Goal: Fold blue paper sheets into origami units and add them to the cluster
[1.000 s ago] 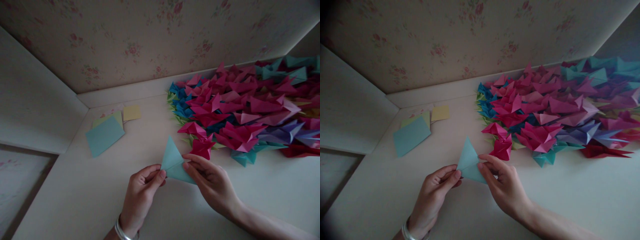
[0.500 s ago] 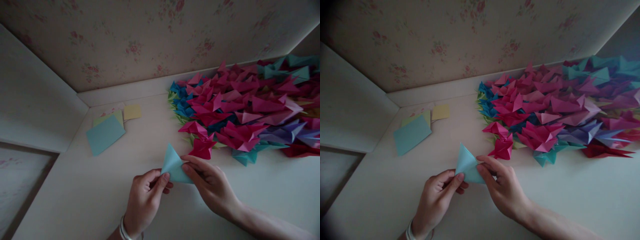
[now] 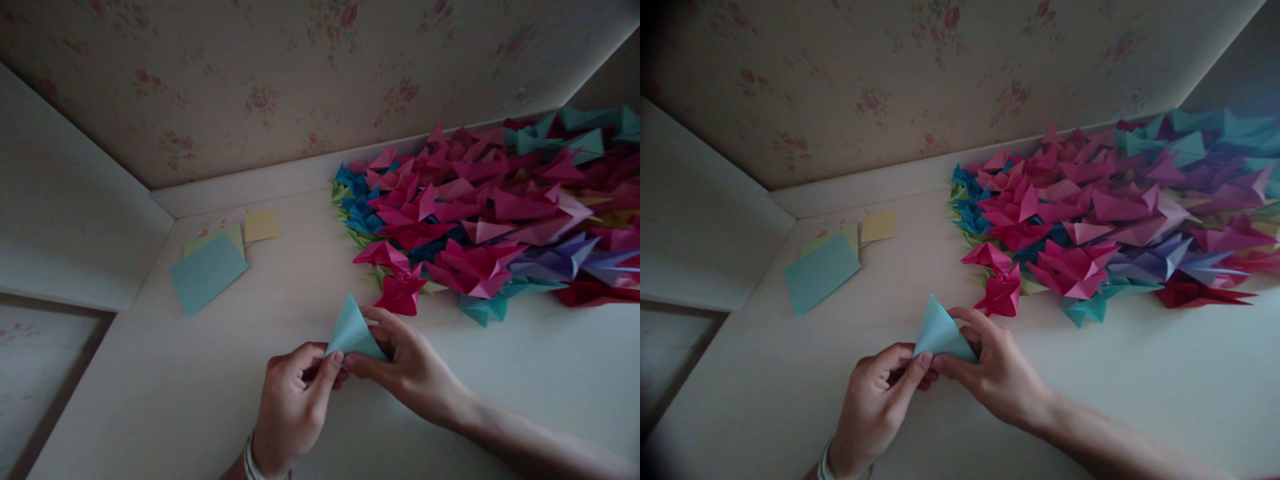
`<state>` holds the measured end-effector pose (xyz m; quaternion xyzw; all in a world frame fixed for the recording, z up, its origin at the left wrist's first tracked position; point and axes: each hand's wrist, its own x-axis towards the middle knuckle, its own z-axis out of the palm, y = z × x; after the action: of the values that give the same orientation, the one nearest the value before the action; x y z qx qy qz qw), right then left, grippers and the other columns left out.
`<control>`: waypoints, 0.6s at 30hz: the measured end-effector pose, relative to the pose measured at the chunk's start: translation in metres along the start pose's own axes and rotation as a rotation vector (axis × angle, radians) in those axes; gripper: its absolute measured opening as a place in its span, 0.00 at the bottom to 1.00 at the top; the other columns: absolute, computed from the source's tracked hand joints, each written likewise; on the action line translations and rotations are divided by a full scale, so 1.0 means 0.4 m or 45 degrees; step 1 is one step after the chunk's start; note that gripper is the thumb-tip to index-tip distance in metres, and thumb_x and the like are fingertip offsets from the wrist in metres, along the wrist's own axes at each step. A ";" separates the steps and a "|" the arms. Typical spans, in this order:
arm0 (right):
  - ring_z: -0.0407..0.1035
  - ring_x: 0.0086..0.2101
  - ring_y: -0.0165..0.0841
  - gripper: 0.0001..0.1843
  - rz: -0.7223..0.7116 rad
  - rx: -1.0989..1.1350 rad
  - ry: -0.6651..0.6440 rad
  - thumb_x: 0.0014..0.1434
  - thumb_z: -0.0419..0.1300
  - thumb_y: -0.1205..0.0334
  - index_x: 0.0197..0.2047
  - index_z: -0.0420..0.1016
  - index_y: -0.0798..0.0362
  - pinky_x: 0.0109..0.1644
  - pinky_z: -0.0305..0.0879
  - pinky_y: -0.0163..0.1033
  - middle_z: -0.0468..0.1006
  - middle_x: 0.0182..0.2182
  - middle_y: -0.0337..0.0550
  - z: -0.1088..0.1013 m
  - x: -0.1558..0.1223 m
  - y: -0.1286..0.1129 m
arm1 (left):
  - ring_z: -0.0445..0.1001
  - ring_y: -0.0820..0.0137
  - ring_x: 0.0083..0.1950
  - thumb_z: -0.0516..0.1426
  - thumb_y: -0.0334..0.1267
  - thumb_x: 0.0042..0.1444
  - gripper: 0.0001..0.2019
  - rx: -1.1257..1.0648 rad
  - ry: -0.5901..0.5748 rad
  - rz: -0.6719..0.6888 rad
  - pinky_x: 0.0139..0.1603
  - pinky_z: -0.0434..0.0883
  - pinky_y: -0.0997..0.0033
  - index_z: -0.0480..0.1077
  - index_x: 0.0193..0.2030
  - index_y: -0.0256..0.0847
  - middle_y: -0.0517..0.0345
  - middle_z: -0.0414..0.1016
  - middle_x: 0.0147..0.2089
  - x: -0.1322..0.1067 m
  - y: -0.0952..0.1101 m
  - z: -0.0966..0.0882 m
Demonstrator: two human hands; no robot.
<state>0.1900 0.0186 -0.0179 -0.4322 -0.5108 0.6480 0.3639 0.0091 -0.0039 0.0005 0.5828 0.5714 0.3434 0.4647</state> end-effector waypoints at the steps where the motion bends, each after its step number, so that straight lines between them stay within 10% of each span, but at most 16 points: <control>1: 0.76 0.32 0.35 0.21 0.004 0.032 -0.005 0.60 0.67 0.60 0.54 0.69 0.53 0.35 0.72 0.37 0.82 0.34 0.42 0.000 0.001 0.000 | 0.82 0.66 0.28 0.59 0.41 0.62 0.11 -0.021 -0.001 -0.018 0.30 0.76 0.75 0.79 0.31 0.42 0.56 0.83 0.27 0.001 0.001 0.000; 18: 0.74 0.27 0.31 0.17 0.089 0.096 0.112 0.60 0.65 0.60 0.52 0.69 0.51 0.33 0.68 0.34 0.80 0.24 0.34 -0.010 0.008 -0.012 | 0.80 0.70 0.29 0.61 0.45 0.62 0.12 -0.276 0.209 -0.212 0.33 0.76 0.76 0.77 0.33 0.39 0.58 0.82 0.27 0.019 -0.016 -0.012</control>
<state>0.1928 0.0237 -0.0143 -0.4637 -0.4541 0.6596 0.3791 0.0031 0.0038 -0.0049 0.4499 0.6132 0.4098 0.5037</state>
